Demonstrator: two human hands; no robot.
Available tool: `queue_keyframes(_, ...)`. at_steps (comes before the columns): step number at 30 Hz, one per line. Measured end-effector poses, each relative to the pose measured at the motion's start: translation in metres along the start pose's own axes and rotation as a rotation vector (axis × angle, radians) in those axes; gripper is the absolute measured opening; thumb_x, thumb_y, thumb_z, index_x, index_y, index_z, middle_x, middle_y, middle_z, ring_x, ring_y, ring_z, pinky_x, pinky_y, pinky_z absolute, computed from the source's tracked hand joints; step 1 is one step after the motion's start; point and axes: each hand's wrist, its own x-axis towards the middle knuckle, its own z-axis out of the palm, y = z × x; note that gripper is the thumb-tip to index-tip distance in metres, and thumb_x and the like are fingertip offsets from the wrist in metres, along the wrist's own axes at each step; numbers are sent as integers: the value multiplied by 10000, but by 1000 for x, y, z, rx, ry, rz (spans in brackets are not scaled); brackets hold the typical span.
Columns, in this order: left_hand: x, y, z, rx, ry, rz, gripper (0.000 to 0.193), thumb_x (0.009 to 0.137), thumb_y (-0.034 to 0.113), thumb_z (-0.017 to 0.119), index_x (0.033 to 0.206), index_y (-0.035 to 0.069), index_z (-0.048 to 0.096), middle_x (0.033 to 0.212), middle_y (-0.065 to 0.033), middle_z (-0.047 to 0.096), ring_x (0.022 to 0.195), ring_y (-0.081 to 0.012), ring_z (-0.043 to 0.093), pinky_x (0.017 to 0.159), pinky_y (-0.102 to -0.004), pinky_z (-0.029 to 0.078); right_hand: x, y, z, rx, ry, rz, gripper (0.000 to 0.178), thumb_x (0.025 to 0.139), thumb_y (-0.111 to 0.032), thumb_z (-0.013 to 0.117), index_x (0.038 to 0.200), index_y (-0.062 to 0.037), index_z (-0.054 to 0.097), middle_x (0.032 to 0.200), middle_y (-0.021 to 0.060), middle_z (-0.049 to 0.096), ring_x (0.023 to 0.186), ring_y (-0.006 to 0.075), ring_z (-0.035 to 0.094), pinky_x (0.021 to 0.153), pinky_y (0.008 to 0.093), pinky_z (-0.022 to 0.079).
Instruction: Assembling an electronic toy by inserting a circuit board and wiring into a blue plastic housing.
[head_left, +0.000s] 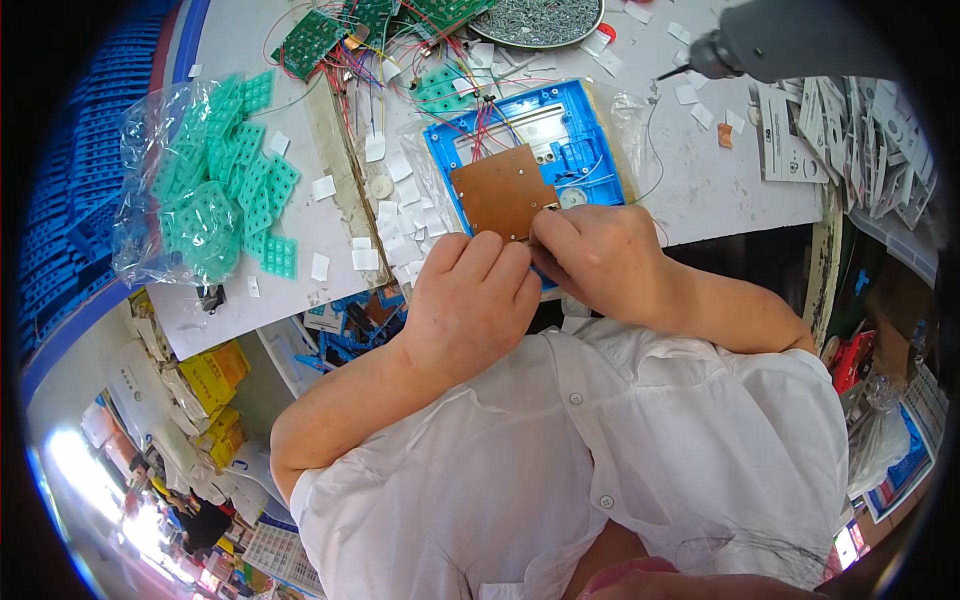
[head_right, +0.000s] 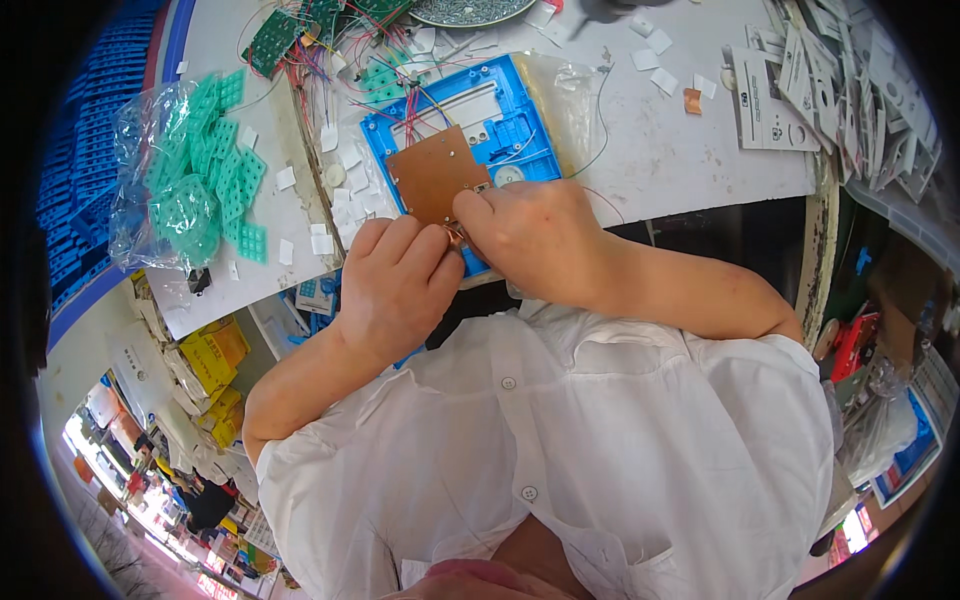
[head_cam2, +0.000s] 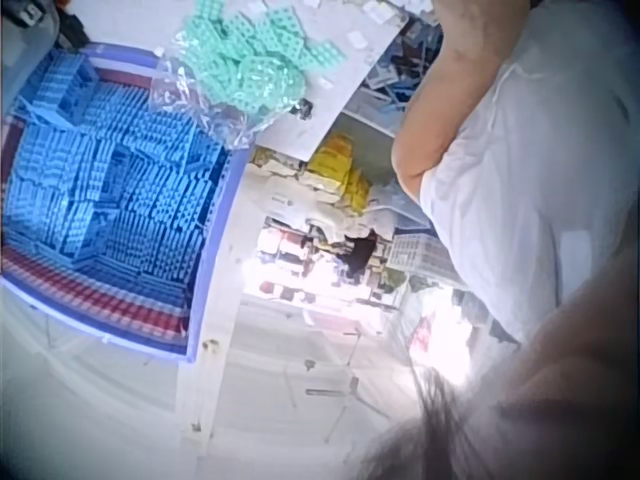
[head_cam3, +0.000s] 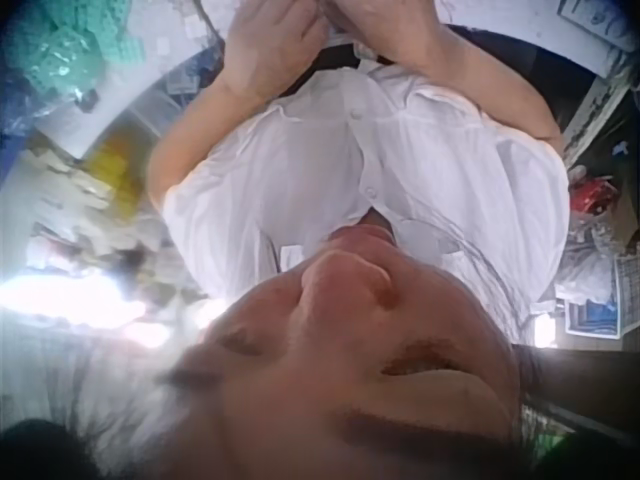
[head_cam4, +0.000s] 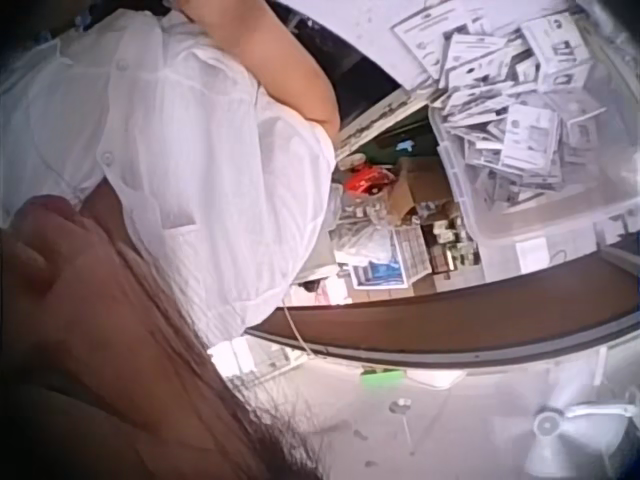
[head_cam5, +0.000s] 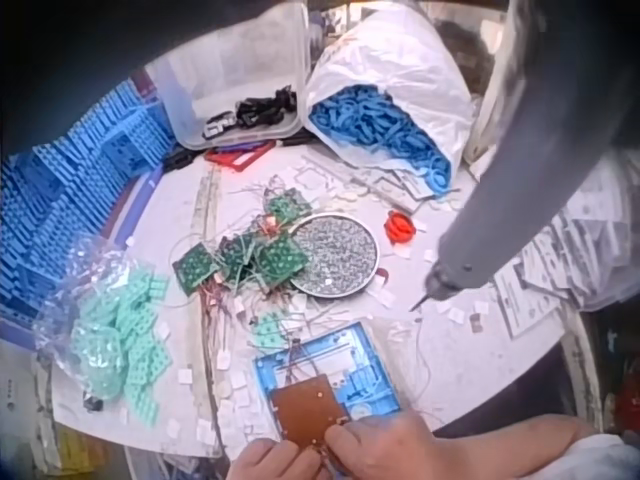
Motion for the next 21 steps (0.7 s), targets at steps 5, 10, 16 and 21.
queue_keyframes(5,1,3,-7,-35,-93,-43,115,665,107,668,754,87,597,822,-35,499,807,-208,531,730,-351,425,-2,2,2,-7,-38,-7,180,827,-162,717,863,-101,552,697,36,630,637,225,677,487,361,494)
queue_keyframes(10,2,-1,-12,-19,-143,-48,115,675,90,683,779,76,637,842,-33,521,831,-214,541,741,-356,428,-5,0,-4,13,-62,3,185,829,-177,720,857,-100,554,694,31,627,626,235,671,489,373,493)
queue_keyframes(16,2,0,-13,-26,-148,-64,136,686,81,696,818,59,674,874,-34,546,855,-218,552,741,-361,433,-8,-3,-9,58,-78,-3,152,858,-171,703,842,-103,568,682,25,625,608,235,664,487,378,477)
queue_keyframes(21,2,0,-12,-36,-154,-57,184,670,80,699,850,44,678,883,-36,549,856,-214,555,738,-358,433,-9,-4,-7,81,-72,-18,142,843,-167,726,908,-112,613,704,27,649,622,222,670,490,379,476)
